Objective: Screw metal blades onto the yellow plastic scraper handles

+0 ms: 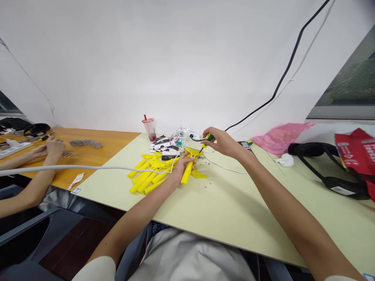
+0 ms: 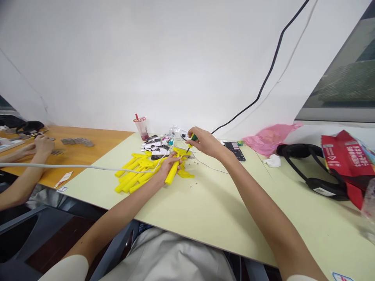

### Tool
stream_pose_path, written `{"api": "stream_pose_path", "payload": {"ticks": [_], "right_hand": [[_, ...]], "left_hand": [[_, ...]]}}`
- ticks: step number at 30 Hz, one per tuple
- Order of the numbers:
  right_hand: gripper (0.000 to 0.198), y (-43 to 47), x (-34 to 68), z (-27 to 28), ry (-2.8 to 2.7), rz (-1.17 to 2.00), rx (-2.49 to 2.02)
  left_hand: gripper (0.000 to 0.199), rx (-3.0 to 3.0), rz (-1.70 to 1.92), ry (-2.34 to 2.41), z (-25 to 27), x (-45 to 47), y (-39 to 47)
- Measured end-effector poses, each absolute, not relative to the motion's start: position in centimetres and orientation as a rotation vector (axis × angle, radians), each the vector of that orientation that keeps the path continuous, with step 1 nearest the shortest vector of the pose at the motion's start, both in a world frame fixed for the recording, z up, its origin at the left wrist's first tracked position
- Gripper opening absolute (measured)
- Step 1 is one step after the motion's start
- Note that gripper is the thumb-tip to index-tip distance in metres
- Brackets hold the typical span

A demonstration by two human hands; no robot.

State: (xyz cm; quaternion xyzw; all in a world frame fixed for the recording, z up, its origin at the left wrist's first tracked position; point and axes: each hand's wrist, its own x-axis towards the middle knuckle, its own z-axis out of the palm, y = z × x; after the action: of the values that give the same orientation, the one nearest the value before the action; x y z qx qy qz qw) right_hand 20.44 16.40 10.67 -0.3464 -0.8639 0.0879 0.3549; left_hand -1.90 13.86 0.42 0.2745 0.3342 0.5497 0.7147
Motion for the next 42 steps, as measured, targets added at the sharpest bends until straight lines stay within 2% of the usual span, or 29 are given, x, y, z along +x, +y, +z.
{"api": "stream_pose_path", "payload": {"ticks": [4, 8, 13, 19, 22, 27, 31, 38, 42], "right_hand": [[0.023, 16.38, 20.54, 10.45, -2.255, 0.147, -0.85], [0.036, 16.61, 20.36, 10.03, -2.26, 0.172, -0.799], [0.026, 16.67, 20.21, 10.2, -2.268, 0.084, -0.814], [0.026, 16.52, 20.55, 10.31, -2.277, 0.053, -0.808], [0.034, 16.55, 20.44, 10.17, -2.284, 0.085, -0.767], [0.025, 16.47, 20.04, 10.25, -2.254, 0.203, -0.847], [0.028, 16.46, 20.19, 10.27, -2.261, 0.328, -0.892], [0.043, 16.54, 20.52, 10.02, -2.293, 0.171, -0.805], [0.035, 16.64, 20.4, 10.12, -2.286, 0.145, -0.847]], "left_hand": [[0.067, 0.599, 1.226, 0.738, 0.26, -1.81, 13.91], [0.066, 0.591, 1.221, 0.75, 0.07, -1.83, 14.08], [0.067, 0.601, 1.227, 0.728, -0.03, -1.84, 14.14], [0.066, 0.58, 1.205, 0.744, -0.16, -1.61, 14.15], [0.066, 0.56, 1.209, 0.742, -0.13, -1.59, 14.17], [0.067, 0.56, 1.215, 0.743, -0.07, -1.74, 14.15], [0.066, 0.562, 1.205, 0.741, -0.19, -1.76, 14.15], [0.067, 0.55, 1.215, 0.738, -0.36, -1.73, 14.35], [0.067, 0.56, 1.229, 0.724, -0.14, -1.89, 14.32]]}}
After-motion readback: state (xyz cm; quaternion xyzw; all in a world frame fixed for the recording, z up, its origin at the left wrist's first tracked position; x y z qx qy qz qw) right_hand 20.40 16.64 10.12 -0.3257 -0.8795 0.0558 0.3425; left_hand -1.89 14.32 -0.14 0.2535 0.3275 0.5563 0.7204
